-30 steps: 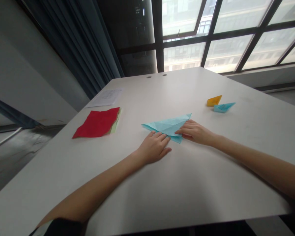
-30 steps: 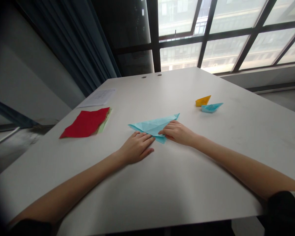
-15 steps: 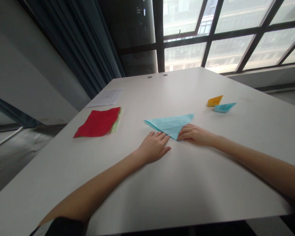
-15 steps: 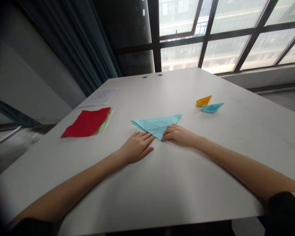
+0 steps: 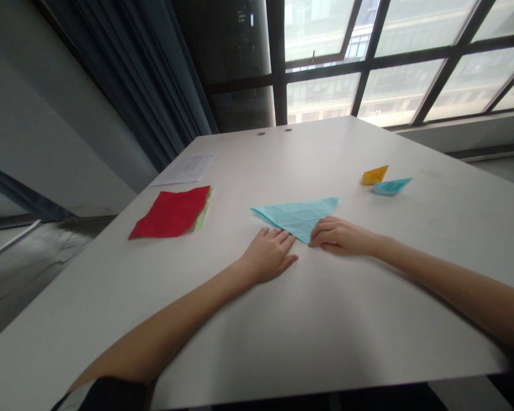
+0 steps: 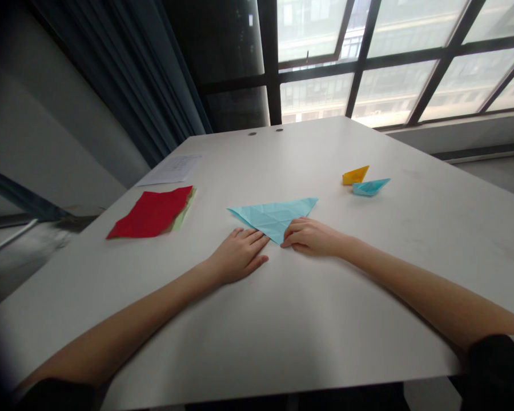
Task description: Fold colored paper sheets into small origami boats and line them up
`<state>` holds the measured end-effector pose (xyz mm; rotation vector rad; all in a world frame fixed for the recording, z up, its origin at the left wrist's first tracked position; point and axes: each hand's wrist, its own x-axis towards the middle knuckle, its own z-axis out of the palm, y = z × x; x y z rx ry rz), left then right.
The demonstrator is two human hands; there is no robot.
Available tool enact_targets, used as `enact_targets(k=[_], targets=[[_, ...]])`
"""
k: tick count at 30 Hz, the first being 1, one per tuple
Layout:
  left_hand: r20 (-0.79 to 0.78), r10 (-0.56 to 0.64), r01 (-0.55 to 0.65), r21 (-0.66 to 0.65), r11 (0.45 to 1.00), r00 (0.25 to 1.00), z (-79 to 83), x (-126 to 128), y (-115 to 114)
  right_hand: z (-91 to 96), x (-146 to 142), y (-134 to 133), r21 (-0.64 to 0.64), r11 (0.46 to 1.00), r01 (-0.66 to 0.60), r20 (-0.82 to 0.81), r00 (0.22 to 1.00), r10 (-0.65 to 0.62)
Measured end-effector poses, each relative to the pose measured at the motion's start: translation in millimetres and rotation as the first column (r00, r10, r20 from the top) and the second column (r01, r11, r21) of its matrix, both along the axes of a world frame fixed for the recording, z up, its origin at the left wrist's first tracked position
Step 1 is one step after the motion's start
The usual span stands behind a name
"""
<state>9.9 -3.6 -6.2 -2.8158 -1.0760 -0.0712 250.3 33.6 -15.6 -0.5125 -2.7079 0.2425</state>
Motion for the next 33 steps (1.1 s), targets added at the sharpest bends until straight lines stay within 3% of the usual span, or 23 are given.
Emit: enact_targets(k=[11,15,20,26,33], targets=[[0.068,-0.027,0.022,0.079,0.997,0.997,3.7,0.3,2.8,0.9,-0.3,-3.4,-0.104,0.994,0.024,-0.019,0.999,-0.026],[0.052,-0.001,0.001,-0.001,1.000,0.999,-3.8,-1.5,6.2,1.9,-0.2,-3.6,-0.100,0.995,0.016,-0.010,1.000,-0.017],[-0.040,0.111,-0.116,-0.141,0.983,0.993,-9.3,-3.4,6.7,2.5,-0.1,-3.5,-0.106,0.994,0.019,-0.006,1.000,-0.020],[-0.086,0.335,-0.343,-0.095,0.935,0.938,-10.0,-0.5,3.5,2.3,-0.2,-3.5,-0.118,0.993,0.030,-0.002,1.000,-0.030],[-0.103,0.506,-0.512,-0.051,0.857,0.856,-12.6,-8.3,13.6,2.7,-0.1,-3.9,-0.132,0.991,0.022,0.001,1.000,-0.022]])
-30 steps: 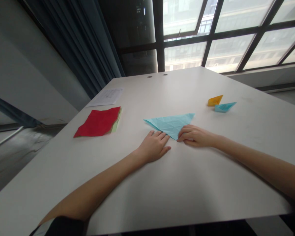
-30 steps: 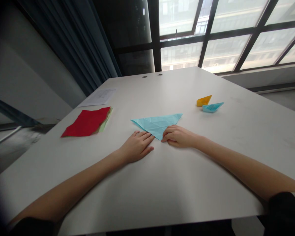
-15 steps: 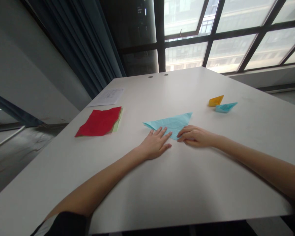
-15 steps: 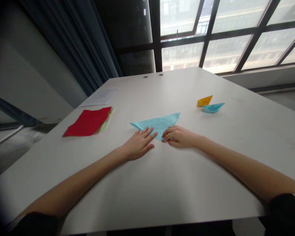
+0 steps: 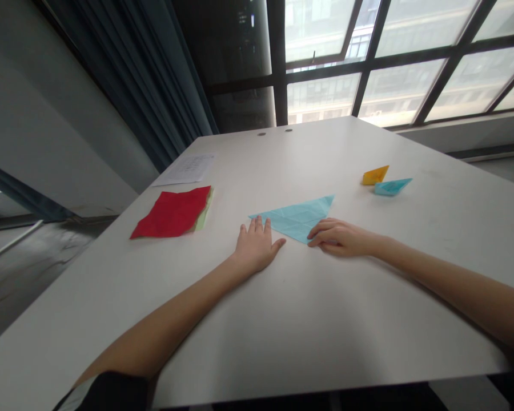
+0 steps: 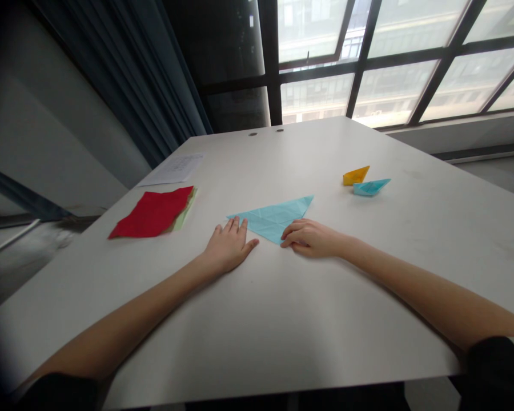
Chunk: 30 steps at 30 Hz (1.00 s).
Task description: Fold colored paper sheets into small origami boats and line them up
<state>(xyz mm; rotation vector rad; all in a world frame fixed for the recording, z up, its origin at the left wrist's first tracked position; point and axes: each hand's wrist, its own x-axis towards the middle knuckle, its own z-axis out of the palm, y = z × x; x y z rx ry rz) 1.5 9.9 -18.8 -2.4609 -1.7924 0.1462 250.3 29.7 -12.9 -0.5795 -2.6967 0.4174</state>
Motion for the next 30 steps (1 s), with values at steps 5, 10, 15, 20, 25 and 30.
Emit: enact_targets(k=[5,10,15,20,25,30], targets=[[-0.015,0.076,-0.075,0.058,0.995,0.997,-0.7,-8.6,8.6,0.2,0.0,-0.5,-0.003,1.000,0.006,-0.017,1.000,-0.006],[-0.016,0.122,-0.119,0.129,0.984,0.992,4.9,-14.5,12.5,1.0,-0.7,-0.9,0.000,1.000,0.002,-0.013,1.000,-0.002],[0.008,0.114,-0.112,0.258,0.960,0.993,8.4,-16.3,16.2,0.5,-0.6,-0.4,0.000,1.000,-0.005,-0.013,1.000,0.005],[0.098,-0.146,0.134,0.118,0.984,0.984,1.4,-12.8,22.6,0.6,-0.3,0.1,0.016,1.000,-0.013,-0.014,1.000,0.013],[0.176,-0.215,0.225,-0.041,0.973,0.961,-3.9,-12.2,25.3,7.7,-10.5,-0.7,-0.026,1.000,0.017,-0.008,1.000,-0.017],[0.191,-0.210,0.219,-0.028,0.975,0.959,-2.6,-12.8,24.4,9.4,-29.4,7.2,0.010,0.982,0.190,0.026,0.981,-0.191]])
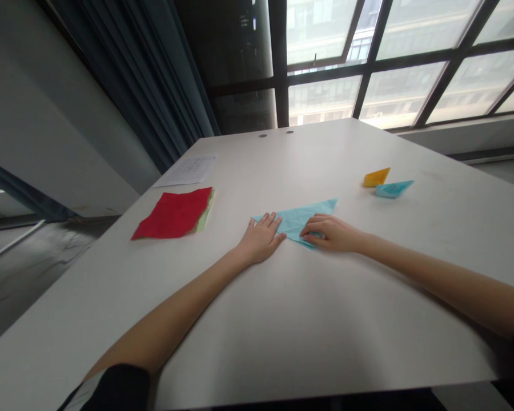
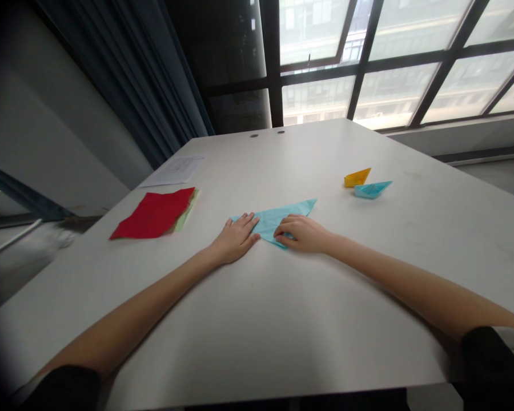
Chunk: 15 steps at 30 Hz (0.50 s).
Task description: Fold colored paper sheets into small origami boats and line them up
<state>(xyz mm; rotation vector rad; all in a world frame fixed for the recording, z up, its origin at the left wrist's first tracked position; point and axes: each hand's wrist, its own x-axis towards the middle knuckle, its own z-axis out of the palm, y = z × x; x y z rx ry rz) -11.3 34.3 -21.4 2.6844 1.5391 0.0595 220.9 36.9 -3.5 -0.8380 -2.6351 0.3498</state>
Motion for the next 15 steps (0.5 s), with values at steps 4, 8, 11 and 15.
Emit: enact_targets(k=[4,8,11,15], targets=[[-0.003,0.000,0.000,0.013,1.000,1.000,1.7,-0.2,-0.8,-7.4,-10.9,15.1,0.085,0.992,0.096,0.083,0.991,-0.103],[-0.016,0.025,-0.024,0.019,1.000,1.000,4.0,-1.1,-2.2,-14.9,-12.1,28.1,0.000,0.991,0.136,0.218,0.967,-0.133],[-0.040,0.076,-0.075,0.028,0.997,0.996,5.1,-2.0,-3.7,-18.6,-6.9,31.6,-0.053,0.985,0.163,0.274,0.951,-0.143],[-0.082,0.183,-0.183,0.007,0.983,0.980,5.6,-2.5,-4.5,-21.4,12.3,33.3,-0.067,0.973,0.222,0.321,0.928,-0.189]])
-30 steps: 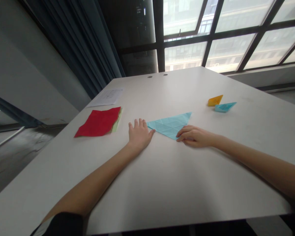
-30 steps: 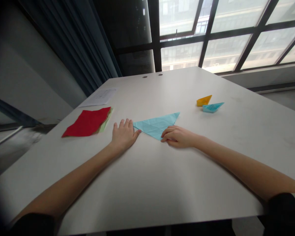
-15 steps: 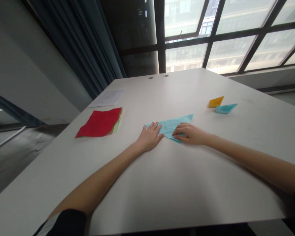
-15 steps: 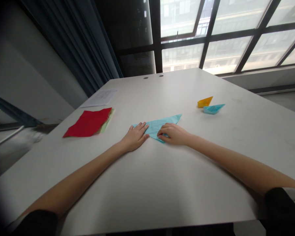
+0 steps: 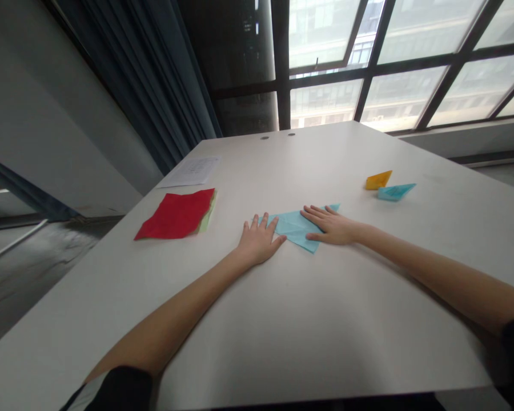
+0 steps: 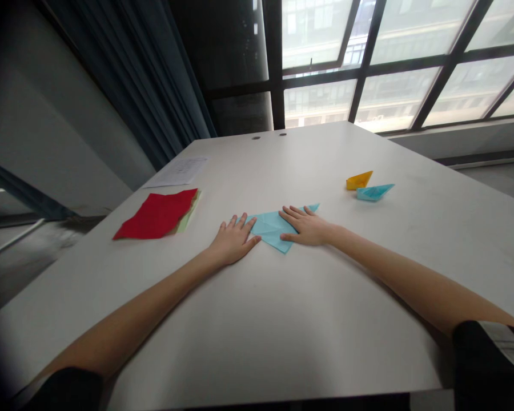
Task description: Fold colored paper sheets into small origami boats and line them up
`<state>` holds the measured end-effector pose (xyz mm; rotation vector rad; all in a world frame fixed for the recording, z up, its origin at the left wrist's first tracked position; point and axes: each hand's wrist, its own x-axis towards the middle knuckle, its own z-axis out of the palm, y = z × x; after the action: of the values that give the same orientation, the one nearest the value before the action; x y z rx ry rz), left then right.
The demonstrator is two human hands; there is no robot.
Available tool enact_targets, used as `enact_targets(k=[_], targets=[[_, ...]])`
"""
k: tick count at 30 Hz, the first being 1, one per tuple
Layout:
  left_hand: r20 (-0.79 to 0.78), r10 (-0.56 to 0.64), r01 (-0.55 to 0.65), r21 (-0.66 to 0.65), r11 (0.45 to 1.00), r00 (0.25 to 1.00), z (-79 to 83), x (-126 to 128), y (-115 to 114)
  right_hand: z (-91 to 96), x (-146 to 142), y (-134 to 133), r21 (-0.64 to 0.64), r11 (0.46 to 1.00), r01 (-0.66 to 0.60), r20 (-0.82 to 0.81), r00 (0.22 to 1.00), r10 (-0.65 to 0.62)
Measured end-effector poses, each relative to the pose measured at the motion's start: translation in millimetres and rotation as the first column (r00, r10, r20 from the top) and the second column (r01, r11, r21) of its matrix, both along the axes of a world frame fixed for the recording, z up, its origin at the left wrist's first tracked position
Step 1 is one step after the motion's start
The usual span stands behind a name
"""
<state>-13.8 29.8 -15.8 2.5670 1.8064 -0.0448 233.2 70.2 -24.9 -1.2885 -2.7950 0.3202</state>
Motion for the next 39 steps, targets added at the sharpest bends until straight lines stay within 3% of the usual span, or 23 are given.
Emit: enact_targets(k=[4,9,19,28,30,34,39], targets=[[-0.004,0.055,-0.055,-0.030,0.998,0.998,-0.3,-0.8,1.3,-4.3,34.8,7.2,0.011,0.995,0.097,0.018,0.995,-0.098],[0.043,0.021,-0.020,-0.023,1.000,0.999,-1.0,-7.5,5.1,-8.0,63.4,13.4,0.031,0.977,0.210,0.041,0.977,-0.211],[0.195,-0.265,0.236,0.158,0.959,0.944,11.5,-15.1,3.9,-11.0,65.1,9.0,0.104,0.979,0.177,-0.021,0.984,-0.175],[0.320,-0.375,0.315,0.225,0.922,0.870,15.2,-17.2,4.5,-10.7,66.5,6.7,0.155,0.978,0.140,-0.141,0.983,-0.119],[0.374,-0.352,0.284,0.227,0.932,0.858,15.2,-16.0,4.0,-10.7,66.3,7.3,0.188,0.973,0.136,-0.231,0.969,-0.091],[0.593,-0.177,0.091,0.172,0.981,0.786,15.7,-12.5,4.4,-9.9,64.0,7.5,0.267,0.948,0.174,-0.401,0.914,-0.054],[0.776,0.038,-0.092,0.026,0.995,0.630,14.3,-12.6,10.1,-9.4,61.3,6.2,0.297,0.947,0.120,-0.381,0.925,0.002]])
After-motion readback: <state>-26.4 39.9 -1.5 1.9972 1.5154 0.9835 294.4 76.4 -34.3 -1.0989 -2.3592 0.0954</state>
